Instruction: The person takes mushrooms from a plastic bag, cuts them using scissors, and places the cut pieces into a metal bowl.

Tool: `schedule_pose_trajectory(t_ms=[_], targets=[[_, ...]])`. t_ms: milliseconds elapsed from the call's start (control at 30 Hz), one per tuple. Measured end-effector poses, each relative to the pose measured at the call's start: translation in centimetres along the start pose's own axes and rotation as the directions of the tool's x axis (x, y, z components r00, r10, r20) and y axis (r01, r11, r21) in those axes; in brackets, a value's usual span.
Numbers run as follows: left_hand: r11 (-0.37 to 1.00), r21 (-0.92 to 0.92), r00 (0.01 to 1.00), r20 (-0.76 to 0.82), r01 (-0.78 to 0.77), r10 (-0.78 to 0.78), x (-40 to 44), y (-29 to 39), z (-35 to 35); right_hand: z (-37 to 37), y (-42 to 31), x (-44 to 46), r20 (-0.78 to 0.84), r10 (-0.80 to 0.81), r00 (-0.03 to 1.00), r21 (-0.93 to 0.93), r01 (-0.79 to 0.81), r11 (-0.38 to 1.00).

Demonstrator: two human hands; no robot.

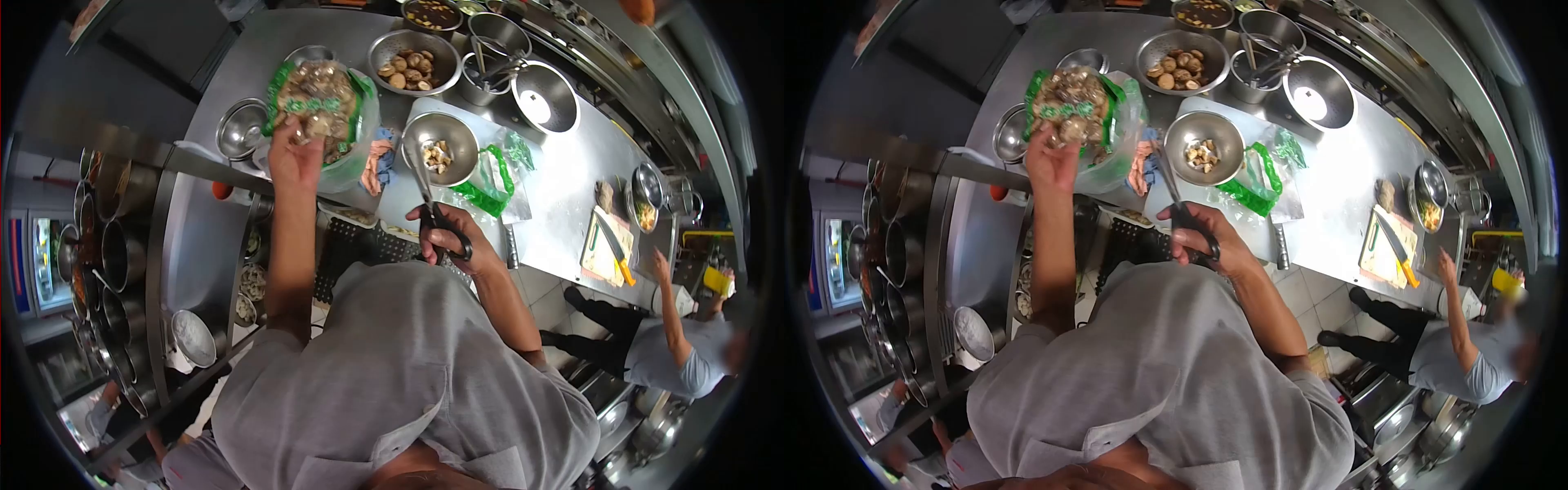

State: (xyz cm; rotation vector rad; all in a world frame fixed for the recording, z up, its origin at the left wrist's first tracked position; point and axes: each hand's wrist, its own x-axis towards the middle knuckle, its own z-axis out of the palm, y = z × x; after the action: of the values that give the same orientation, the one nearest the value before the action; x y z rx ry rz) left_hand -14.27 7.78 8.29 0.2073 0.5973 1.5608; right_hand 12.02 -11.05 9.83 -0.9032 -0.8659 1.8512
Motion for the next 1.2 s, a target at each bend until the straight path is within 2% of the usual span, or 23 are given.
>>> schedule_pose_trajectory(t_ms=[33, 100, 233, 333, 400, 467, 567, 667, 867, 933, 1067, 1133, 1200], targets=[[1.0, 0.003, 1.0, 0.008, 0.019, -0.019, -0.6, -1.2, -0.2, 0.3, -0.2, 0.0, -0.019, -0.007, 1.0, 0.004, 0.008, 1.0], [0.996, -0.012, 0.987, 0.136, 0.092, -0.09, -1.5, -3.5, -0.8, 0.8, -0.7, 0.3, 0.019, 0.061, 0.998, 0.028, -0.061, 0.998], [0.989, -0.06, 0.975, 0.184, 0.134, -0.121, -3.2, -5.9, -1.2, 1.5, -1.1, 0.0, -0.039, 0.058, 0.998, 0.151, -0.052, 0.987], [0.992, -0.019, 0.983, 0.132, 0.128, -0.125, -4.2, -6.5, -1.4, 1.0, -1.1, -0.1, -0.055, 0.054, 0.997, 0.162, -0.044, 0.986], [0.992, -0.009, 0.978, 0.169, 0.127, -0.124, -4.6, -6.9, -1.4, 0.6, -1.2, -0.4, -0.059, 0.06, 0.996, 0.163, -0.05, 0.985], [0.992, 0.0, 0.971, 0.204, 0.123, -0.121, -4.8, -7.4, -1.5, 0.4, -1.3, -0.6, 0.014, 0.07, 0.997, 0.091, -0.071, 0.993], [0.994, 0.065, 0.977, 0.19, 0.085, -0.096, -5.4, -7.7, -1.3, 0.9, -1.5, -0.8, 0.034, 0.052, 0.998, 0.079, -0.054, 0.995], [0.98, 0.181, 0.968, 0.219, 0.086, -0.125, -6.5, -7.3, 0.2, 0.9, -1.3, -0.7, -0.011, 0.073, 0.997, 0.084, -0.071, 0.994], [0.988, 0.154, 0.971, 0.227, 0.033, -0.068, -6.7, -7.9, 0.6, 0.4, -0.6, -0.7, -0.025, 0.104, 0.994, 0.083, -0.101, 0.991], [0.994, 0.111, 0.982, 0.185, 0.001, -0.021, -7.0, -8.4, 1.0, 0.5, -0.3, -0.5, -0.043, 0.087, 0.995, 0.057, -0.085, 0.995], [0.993, 0.111, 0.975, 0.215, 0.03, -0.053, -6.9, -8.9, 0.0, 0.6, 0.4, 0.0, -0.087, 0.032, 0.996, 0.019, -0.03, 0.999], [0.988, 0.108, 0.971, 0.199, 0.108, -0.128, -6.9, -9.0, -0.3, 0.5, 0.6, 0.2, -0.103, 0.022, 0.994, -0.02, -0.024, 1.0], [0.988, 0.126, 0.975, 0.191, 0.089, -0.112, -7.9, -9.2, 0.2, 0.5, 0.8, 0.3, -0.117, 0.013, 0.993, -0.058, -0.02, 0.998]])
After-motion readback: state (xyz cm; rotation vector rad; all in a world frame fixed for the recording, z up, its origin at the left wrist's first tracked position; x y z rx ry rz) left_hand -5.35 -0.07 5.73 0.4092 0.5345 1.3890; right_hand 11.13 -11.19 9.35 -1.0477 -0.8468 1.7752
